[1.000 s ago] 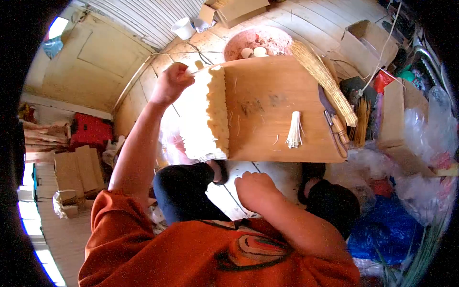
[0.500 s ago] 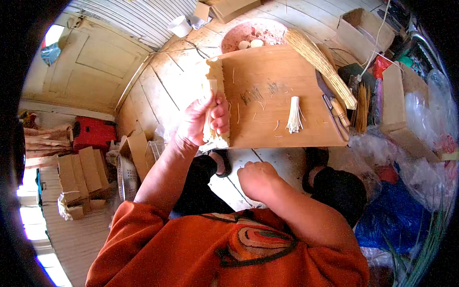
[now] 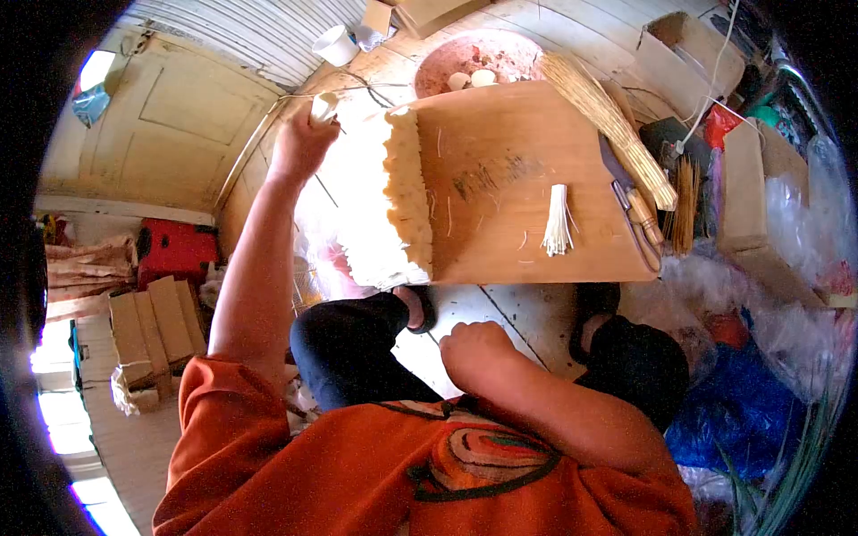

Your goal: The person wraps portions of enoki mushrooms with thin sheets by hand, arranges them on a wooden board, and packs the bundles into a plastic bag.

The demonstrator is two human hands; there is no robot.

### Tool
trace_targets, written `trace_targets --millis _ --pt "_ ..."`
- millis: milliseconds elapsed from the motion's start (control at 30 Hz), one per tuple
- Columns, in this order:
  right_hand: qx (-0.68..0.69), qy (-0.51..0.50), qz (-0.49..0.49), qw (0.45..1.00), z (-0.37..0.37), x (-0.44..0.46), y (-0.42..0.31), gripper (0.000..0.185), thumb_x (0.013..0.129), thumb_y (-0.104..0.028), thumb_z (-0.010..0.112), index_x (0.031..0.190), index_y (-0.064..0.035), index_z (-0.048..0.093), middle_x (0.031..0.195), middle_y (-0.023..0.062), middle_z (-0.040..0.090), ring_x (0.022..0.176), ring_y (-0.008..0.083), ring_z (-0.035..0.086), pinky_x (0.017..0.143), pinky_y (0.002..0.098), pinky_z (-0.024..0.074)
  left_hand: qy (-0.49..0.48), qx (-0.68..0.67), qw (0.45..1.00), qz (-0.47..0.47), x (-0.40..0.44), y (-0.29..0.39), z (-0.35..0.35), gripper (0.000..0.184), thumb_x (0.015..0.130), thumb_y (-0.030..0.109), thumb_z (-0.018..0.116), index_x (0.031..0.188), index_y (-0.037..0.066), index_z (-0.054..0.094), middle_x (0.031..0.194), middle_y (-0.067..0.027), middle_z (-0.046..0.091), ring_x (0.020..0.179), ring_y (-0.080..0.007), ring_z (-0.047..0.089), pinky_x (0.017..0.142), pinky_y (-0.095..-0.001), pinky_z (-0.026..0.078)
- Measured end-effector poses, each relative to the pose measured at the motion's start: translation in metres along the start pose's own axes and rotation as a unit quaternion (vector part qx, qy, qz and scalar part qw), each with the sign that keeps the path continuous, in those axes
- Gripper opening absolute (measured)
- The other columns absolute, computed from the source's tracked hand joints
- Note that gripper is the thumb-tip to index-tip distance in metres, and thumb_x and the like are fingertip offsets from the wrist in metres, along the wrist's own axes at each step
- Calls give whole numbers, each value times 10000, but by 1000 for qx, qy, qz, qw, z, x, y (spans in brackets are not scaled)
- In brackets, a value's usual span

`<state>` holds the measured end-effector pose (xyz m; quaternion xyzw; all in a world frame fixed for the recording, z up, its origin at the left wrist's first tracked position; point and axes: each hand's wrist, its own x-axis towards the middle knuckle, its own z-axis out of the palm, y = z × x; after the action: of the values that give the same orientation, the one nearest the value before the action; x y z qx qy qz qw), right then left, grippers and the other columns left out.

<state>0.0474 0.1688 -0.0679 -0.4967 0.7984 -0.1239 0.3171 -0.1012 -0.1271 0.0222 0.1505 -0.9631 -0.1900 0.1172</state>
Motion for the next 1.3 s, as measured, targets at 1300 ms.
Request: trace_targets --millis 1300 --pt "41 -27 -9 999 5 0 1 194 860 -171 520 913 -62 671 920 146 667 830 294 682 689 424 541 -124 174 971 108 52 -16 25 330 878 165 511 1188 76 585 1090 -215 653 1040 -377 616 907 -457 477"
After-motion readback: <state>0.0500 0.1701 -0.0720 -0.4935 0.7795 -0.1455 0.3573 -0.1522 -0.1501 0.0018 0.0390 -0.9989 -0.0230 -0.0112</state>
